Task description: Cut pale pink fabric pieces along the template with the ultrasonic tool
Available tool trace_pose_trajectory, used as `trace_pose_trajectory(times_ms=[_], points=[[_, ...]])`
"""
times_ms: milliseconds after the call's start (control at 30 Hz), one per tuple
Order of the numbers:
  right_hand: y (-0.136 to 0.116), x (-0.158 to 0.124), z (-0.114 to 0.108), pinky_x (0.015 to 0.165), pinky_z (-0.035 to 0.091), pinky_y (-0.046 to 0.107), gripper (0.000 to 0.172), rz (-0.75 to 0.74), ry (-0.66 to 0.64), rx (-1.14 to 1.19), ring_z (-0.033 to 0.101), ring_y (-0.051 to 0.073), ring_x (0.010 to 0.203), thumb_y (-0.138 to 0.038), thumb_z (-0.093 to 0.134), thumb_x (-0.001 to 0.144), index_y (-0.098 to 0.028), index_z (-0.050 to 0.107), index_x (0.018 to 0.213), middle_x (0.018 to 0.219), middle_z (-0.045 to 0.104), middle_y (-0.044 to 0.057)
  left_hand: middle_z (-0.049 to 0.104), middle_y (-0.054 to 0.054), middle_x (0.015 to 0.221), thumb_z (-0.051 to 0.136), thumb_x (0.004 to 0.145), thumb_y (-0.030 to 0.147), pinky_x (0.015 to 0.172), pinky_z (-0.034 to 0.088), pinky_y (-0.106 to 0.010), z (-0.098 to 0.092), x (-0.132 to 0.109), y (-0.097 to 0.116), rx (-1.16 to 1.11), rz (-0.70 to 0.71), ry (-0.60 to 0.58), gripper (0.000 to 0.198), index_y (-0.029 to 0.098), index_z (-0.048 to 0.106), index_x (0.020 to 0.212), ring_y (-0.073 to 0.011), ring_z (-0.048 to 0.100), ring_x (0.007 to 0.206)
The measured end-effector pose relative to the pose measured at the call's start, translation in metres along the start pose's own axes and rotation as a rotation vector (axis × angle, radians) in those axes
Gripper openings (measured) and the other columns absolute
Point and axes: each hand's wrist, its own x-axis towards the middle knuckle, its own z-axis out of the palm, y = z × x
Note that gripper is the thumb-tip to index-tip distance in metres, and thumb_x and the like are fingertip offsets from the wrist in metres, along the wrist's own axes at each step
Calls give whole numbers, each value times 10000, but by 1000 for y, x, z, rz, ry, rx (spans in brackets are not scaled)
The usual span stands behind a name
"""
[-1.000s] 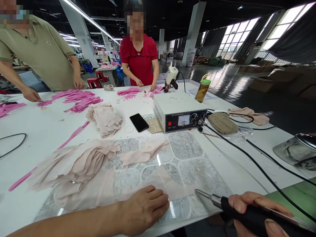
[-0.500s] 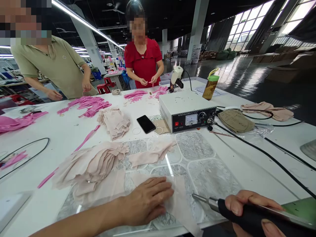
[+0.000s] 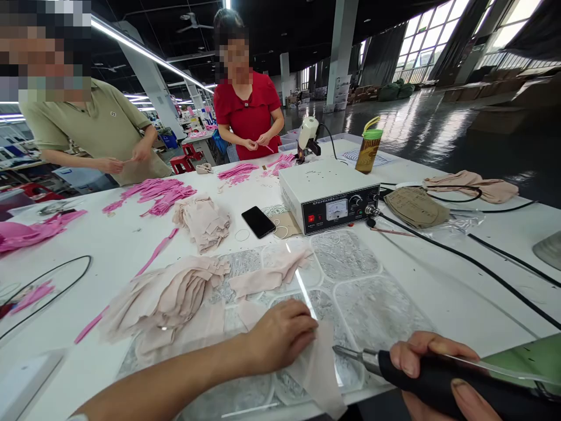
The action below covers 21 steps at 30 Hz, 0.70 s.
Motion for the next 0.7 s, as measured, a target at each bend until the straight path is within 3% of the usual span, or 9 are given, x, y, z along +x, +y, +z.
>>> trace_pose_trajectory(times_ms=[67,200,333,700], points=[[0,-2,-3,496,507,338,173,21,-7,47,528,151,547,-385,589,797,-238,551,882,733,466,-6,638,-75,1052,656,894,218,850,540,-296,7,16,0,-9,-92,-30,152,150,662,1030,-185,625,956],[-11,-3,5,453,492,318,194,34,-8,63,527,152,512,-393,628,773,-220,546,805,682,492,2,622,-56,997,751,811,213,827,532,-297,18,33,-3,-14,-130,-27,161,157,657,929,-194,605,943],[-19,-5,15,436,483,317,215,72,43,64,508,143,475,-414,660,752,-229,552,769,659,498,-10,615,-37,968,696,850,167,811,511,-267,21,30,-3,-39,-128,-12,52,170,645,856,-168,592,920],[-3,0,19,470,500,318,258,97,141,157,531,147,492,-387,711,662,-222,538,759,663,500,-24,656,-58,960,587,911,140,828,514,-283,19,19,-6,-81,-31,106,82,162,666,914,-162,611,887]])
